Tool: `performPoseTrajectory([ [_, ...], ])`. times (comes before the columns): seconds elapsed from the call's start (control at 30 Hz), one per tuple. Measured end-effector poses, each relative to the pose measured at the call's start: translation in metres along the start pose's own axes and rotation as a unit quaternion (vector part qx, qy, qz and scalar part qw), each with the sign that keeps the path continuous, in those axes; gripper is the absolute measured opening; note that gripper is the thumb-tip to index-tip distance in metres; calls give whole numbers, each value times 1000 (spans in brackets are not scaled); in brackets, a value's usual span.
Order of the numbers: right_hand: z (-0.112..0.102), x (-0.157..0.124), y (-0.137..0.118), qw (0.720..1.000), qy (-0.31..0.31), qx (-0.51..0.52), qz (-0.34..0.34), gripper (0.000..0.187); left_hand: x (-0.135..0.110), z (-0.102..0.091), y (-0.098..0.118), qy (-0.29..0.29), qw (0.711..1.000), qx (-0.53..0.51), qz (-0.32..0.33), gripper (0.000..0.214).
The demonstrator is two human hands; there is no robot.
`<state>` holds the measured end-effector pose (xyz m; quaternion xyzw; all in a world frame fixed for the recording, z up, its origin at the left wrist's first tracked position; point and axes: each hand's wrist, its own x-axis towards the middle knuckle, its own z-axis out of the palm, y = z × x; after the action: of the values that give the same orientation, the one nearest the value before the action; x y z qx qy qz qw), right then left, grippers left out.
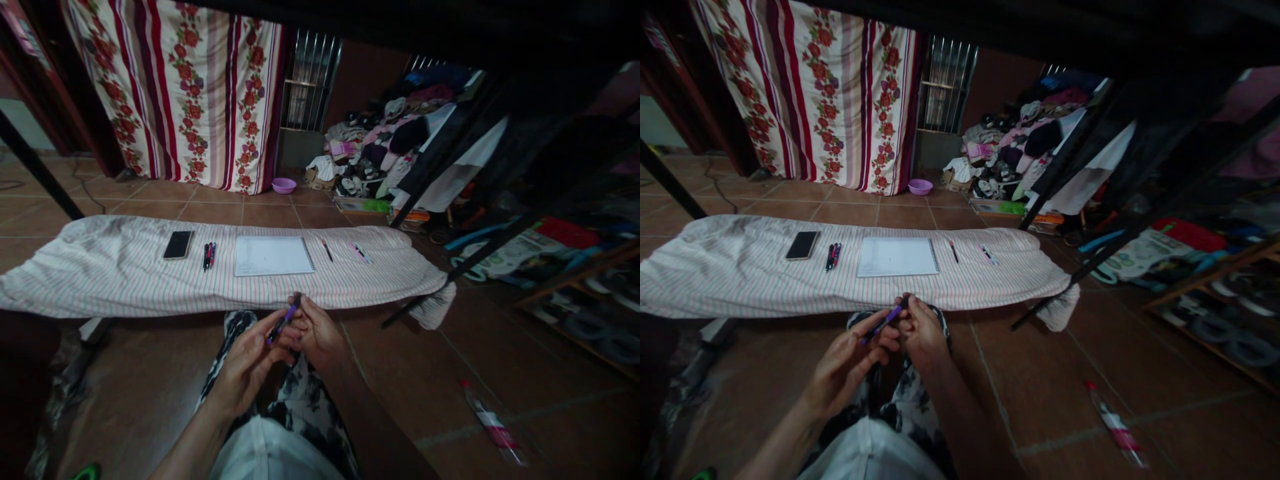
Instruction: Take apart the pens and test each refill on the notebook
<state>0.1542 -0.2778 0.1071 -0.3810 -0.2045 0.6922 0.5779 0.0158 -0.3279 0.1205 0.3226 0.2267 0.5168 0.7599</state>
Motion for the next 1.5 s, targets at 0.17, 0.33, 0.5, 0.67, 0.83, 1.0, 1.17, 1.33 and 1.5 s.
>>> performPoseTrajectory([
  [0.17,4,0,0,1000,-7,-7,-9,32,1,1,-2,7,1000,-11,14,46],
  [0.33,8,-3,0,1000,-8,13,-2,34,0,1,-4,27,999,2,29,48],
  [0.5,13,-8,-1,999,-13,36,-6,32,-2,1,-5,19,998,21,51,49],
  [0.67,21,-16,-7,999,-14,37,-9,32,-6,2,-5,6,997,44,71,50],
  [0.83,26,-24,-12,999,-2,9,-36,31,-10,-4,-11,-25,991,86,102,49],
  [1.0,31,-26,-16,998,14,22,-49,36,-13,-1,-10,-40,993,56,97,43],
  [1.17,33,-26,-12,998,10,30,-54,35,-17,6,-5,11,997,30,67,46],
  [1.33,31,-25,-8,998,3,32,-61,34,-20,-1,-4,5,999,35,37,49],
  [1.5,30,-26,-11,997,-4,29,-73,33,-23,-10,-5,0,999,38,28,48],
])
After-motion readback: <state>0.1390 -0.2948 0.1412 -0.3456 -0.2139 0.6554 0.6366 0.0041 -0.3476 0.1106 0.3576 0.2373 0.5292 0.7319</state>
